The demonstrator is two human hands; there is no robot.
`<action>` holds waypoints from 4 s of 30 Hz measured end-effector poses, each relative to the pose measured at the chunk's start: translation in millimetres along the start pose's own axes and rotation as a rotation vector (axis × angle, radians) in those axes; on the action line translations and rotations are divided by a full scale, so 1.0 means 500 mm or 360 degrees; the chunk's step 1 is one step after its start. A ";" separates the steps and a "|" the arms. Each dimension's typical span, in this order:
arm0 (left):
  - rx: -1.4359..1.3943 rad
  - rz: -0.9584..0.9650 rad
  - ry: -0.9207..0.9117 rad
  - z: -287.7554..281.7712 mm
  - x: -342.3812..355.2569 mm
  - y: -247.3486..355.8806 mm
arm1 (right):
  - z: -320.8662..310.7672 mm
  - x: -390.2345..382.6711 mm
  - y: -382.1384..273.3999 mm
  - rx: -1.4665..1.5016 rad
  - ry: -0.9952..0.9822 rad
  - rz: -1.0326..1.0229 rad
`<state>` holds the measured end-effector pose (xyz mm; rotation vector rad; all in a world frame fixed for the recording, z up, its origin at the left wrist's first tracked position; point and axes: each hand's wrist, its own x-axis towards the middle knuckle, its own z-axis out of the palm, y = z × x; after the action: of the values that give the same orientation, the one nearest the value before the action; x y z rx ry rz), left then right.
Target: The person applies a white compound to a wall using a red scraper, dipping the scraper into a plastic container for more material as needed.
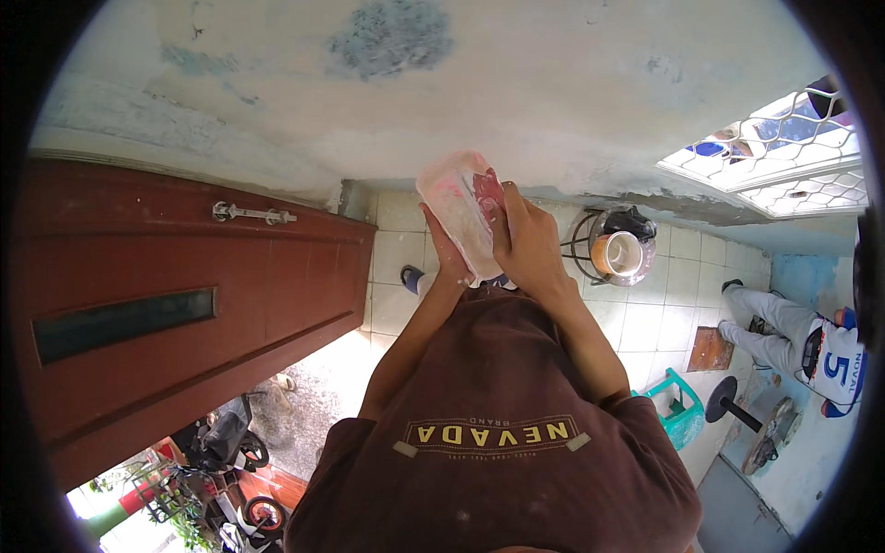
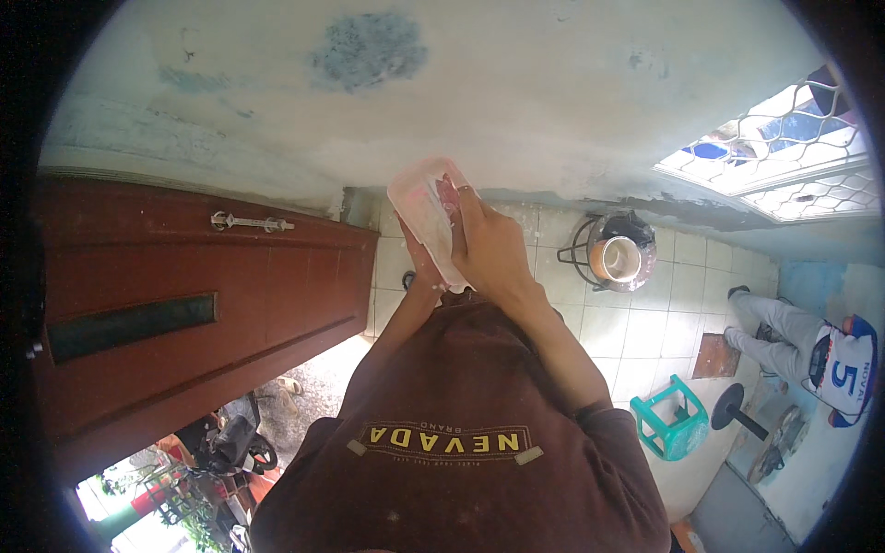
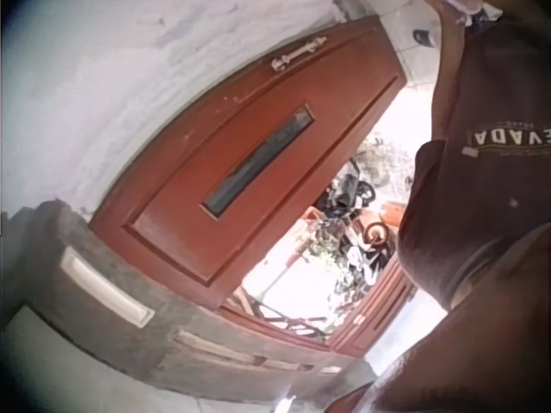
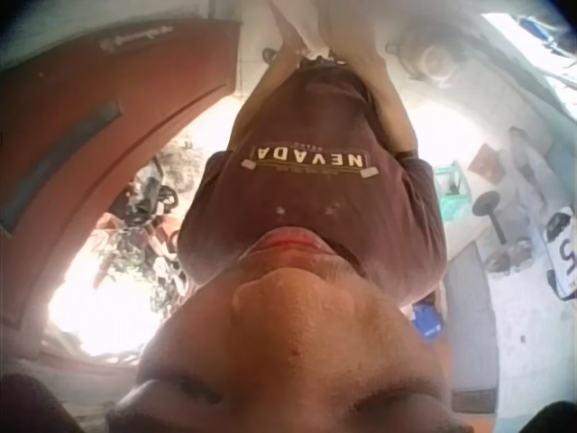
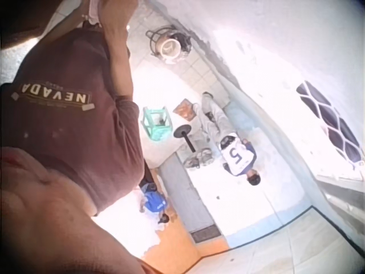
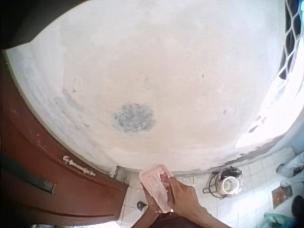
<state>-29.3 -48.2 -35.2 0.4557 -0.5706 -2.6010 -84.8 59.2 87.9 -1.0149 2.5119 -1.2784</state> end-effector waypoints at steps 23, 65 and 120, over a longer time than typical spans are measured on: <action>0.0107 0.0071 -0.0116 -0.111 0.035 -0.044 | 0.063 -0.006 0.034 -0.0174 -0.0167 -0.0315; 0.0043 -0.0055 -0.0234 0.002 0.031 -0.012 | 0.016 0.008 0.074 -0.0109 0.0015 -0.0159; 0.0047 -0.0042 -0.0191 0.022 0.065 -0.023 | -0.020 0.019 0.081 0.0032 0.0215 0.0108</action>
<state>-65.1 -50.8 -38.0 0.3198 -0.6477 -2.6614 -116.7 76.7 64.9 -0.8580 2.6012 -1.3931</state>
